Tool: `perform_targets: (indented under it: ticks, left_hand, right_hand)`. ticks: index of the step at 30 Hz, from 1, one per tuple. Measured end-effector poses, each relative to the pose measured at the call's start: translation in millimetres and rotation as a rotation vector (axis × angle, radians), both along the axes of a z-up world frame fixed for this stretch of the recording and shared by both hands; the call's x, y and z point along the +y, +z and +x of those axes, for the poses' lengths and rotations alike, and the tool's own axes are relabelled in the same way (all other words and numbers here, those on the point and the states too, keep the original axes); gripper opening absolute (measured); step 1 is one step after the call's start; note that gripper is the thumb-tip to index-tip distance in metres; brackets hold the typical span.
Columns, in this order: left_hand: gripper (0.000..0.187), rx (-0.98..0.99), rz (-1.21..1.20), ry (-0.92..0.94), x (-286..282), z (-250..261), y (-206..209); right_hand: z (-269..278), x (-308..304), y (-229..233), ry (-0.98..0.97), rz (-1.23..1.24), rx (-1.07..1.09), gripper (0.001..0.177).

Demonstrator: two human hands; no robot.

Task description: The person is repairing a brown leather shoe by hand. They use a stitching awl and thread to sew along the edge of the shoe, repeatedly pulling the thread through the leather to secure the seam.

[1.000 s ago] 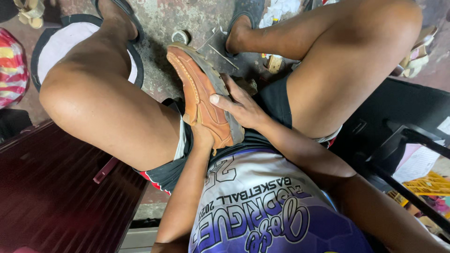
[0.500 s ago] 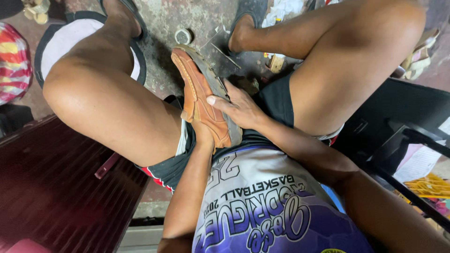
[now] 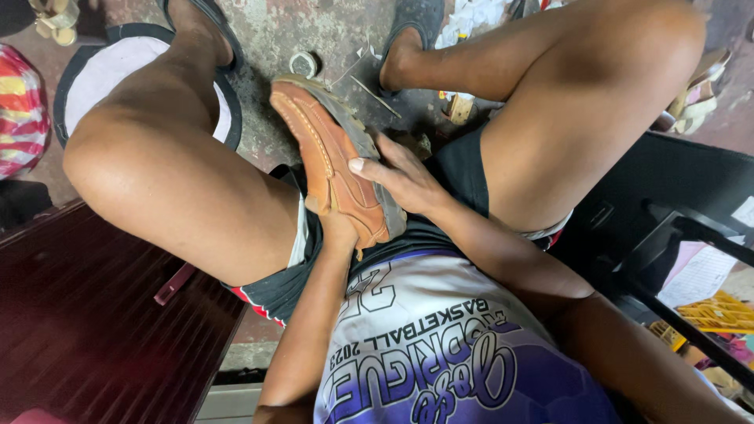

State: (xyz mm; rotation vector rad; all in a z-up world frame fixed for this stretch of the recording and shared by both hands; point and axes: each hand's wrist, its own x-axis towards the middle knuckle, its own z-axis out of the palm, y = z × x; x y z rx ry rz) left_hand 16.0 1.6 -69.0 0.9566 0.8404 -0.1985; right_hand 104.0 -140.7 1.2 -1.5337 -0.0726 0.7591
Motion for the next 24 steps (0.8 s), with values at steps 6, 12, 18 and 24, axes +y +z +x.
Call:
perform_targets:
  ticks: [6, 12, 18, 24]
  left_hand:
    - [0.036, 0.000, -0.069, -0.055, 13, 7, 11]
    - [0.036, -0.035, -0.188, -0.144, 25, 8, 32]
    - [0.035, 0.011, -0.156, -0.182, 18, 8, 27]
    - [0.035, 0.104, -0.021, -0.116, 1, 12, 5]
  right_hand:
    - [-1, 1, 0, 0.011, -0.119, -0.106, 0.082]
    - [-12, -3, -11, -0.062, -0.022, -0.125, 0.095]
    - [-10, -7, -21, -0.065, 0.072, -0.043, 0.096]
    - [-9, -4, -22, -0.036, 0.062, 0.020, 0.095]
